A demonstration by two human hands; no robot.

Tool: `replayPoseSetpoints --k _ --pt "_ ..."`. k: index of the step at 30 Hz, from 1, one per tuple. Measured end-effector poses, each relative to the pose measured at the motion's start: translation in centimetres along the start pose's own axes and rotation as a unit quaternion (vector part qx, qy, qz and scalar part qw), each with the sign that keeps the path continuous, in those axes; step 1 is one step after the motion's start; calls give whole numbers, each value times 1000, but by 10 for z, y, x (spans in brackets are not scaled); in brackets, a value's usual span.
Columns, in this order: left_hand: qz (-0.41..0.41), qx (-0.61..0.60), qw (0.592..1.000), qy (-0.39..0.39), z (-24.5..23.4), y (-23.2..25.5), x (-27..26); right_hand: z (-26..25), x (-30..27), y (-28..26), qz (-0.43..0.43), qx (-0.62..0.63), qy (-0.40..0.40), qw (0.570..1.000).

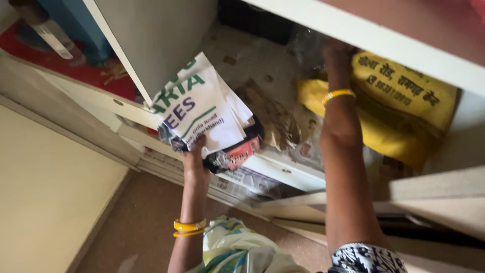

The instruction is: The person opens a wardrobe and removes several items including a plastic container, folded towels, shirts, pants, and a yellow shopping bag. The items are placed on a nearby bed. The person continues to remove more clothes and bags from the wardrobe and places them on the bed.

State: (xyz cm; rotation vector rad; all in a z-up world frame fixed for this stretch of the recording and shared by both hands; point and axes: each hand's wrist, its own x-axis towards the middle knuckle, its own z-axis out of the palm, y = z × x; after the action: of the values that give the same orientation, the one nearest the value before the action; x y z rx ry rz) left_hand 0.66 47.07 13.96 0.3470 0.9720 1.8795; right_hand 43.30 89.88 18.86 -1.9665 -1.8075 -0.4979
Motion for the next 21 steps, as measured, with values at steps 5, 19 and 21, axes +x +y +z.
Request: replayPoseSetpoints --k 5,19,21 --pt "-44 -23 998 24 11 8 -13 2 -10 1 -25 22 -17 999" --pt "-44 -72 993 81 27 -8 -13 17 -44 -18 -1 41 -97 994" --pt "-28 -66 995 73 29 -7 -16 18 -50 -20 5 57 -90 994"
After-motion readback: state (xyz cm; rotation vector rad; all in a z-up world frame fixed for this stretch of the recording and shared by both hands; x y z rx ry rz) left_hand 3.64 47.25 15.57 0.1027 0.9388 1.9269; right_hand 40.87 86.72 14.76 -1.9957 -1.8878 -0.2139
